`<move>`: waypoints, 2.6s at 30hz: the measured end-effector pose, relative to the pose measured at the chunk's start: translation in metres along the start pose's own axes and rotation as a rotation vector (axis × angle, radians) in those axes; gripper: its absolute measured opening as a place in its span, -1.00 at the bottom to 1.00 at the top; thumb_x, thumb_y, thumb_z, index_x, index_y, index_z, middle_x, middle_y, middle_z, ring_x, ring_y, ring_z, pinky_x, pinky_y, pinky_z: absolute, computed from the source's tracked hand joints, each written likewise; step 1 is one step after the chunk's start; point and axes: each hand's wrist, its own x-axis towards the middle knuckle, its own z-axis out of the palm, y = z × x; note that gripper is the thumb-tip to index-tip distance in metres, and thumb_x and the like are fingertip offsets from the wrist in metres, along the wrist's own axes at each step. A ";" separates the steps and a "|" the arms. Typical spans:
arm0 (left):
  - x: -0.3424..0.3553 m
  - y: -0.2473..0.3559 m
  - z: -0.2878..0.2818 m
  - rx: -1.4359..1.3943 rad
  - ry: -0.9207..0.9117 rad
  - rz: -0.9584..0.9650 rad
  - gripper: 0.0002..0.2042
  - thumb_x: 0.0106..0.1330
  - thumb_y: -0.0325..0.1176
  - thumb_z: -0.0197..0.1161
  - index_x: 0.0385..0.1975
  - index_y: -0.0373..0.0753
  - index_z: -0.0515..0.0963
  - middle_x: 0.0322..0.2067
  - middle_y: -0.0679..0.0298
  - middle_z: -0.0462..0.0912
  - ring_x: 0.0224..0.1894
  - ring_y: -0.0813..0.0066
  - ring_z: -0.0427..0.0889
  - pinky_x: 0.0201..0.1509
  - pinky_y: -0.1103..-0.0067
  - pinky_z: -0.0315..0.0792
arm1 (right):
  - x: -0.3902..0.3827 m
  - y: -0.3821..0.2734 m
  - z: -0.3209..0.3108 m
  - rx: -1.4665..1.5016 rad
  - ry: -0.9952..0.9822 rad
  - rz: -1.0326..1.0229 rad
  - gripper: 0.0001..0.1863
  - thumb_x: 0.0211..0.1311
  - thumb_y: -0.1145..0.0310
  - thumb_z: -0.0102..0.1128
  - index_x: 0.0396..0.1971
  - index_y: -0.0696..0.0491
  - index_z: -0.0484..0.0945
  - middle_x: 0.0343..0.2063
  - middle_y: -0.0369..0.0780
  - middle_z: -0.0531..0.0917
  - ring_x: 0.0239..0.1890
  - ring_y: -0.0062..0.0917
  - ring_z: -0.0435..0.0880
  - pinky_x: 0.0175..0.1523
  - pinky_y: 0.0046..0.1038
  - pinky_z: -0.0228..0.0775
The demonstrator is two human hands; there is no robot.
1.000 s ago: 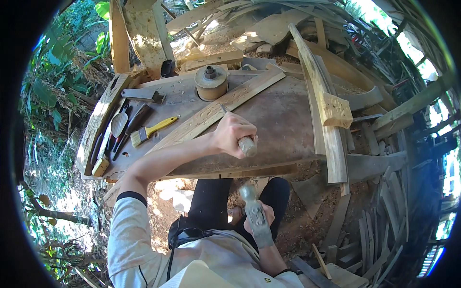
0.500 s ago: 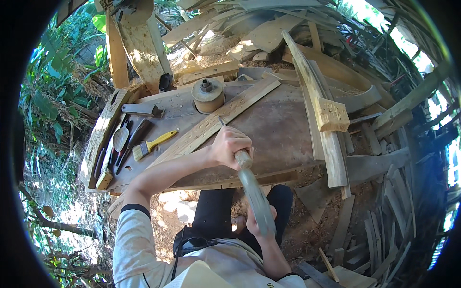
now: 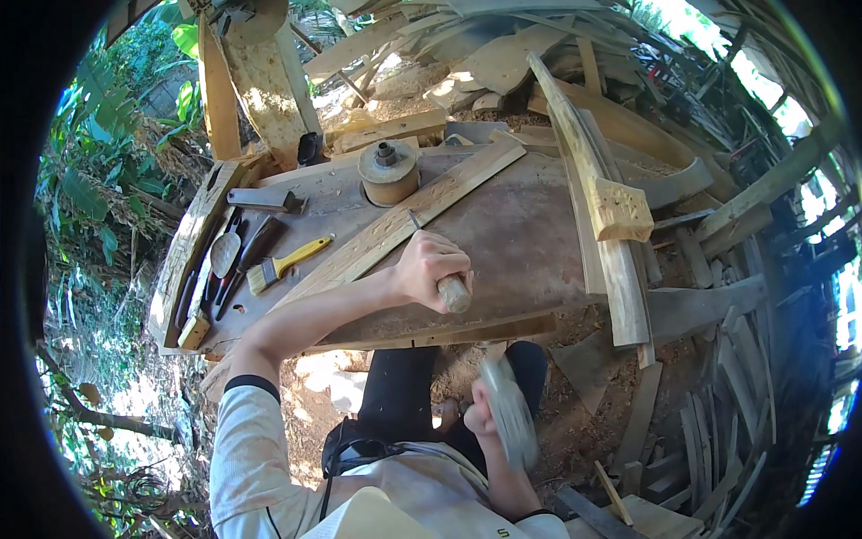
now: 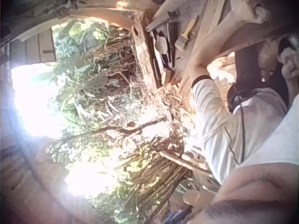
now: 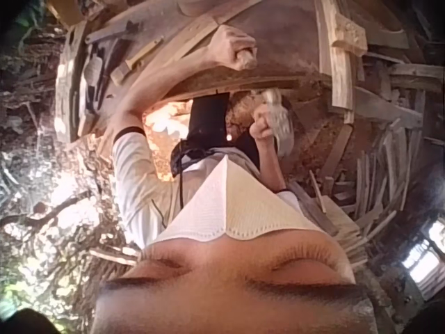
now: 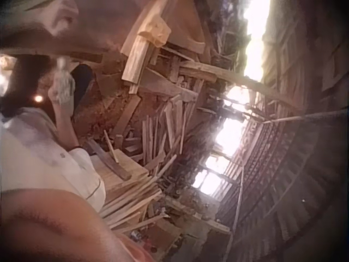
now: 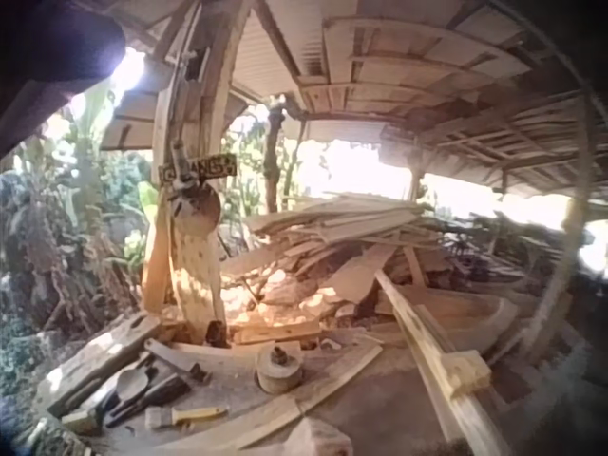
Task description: The person smooths a wooden plank by hand, then uses a chisel and hammer to carve along its length. Afterward, they brush away wood shavings from the plank and workbench.
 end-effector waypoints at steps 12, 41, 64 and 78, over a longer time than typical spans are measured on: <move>-0.003 -0.002 -0.001 -0.003 -0.011 0.003 -0.85 -0.28 -0.28 0.31 -0.69 -0.10 0.48 -0.71 0.30 0.52 -0.64 0.21 0.56 -0.54 0.38 0.43 | -0.007 0.003 -0.001 0.177 0.078 0.019 -0.87 0.41 0.36 -0.01 -0.36 0.06 0.41 -0.59 -0.29 0.41 -0.61 -0.53 0.37 -0.50 -0.49 0.25; 0.006 -0.005 -0.004 0.096 0.014 0.051 -0.80 -0.14 -0.42 0.34 -0.77 -0.15 0.39 -0.76 0.24 0.45 -0.72 0.22 0.49 -0.60 0.42 0.37 | 0.004 -0.014 0.004 -0.121 -0.021 0.075 -0.89 0.28 0.40 0.16 -0.43 0.08 0.53 -0.63 -0.27 0.52 -0.59 -0.40 0.56 -0.47 -0.38 0.37; 0.023 -0.004 0.005 0.080 -0.086 -0.082 -0.81 0.03 -0.42 0.30 -0.75 -0.20 0.47 -0.79 0.20 0.43 -0.77 0.33 0.39 -0.63 0.42 0.28 | -0.096 -0.007 -0.057 0.174 0.185 0.613 -0.73 0.55 0.21 -0.04 -0.28 0.12 0.42 -0.70 -0.41 0.38 -0.76 -0.80 0.29 -0.69 -0.68 0.06; 0.093 -0.014 -0.131 -0.525 0.257 -0.596 -0.84 0.36 -0.38 0.24 -0.45 -0.30 0.54 -0.69 0.42 0.42 -0.68 0.67 0.32 -0.60 0.64 0.14 | -0.103 -0.005 -0.072 0.378 0.220 0.785 -0.75 0.60 0.20 -0.11 -0.22 0.06 0.39 -0.68 -0.41 0.32 -0.78 -0.79 0.22 -0.72 -0.67 0.07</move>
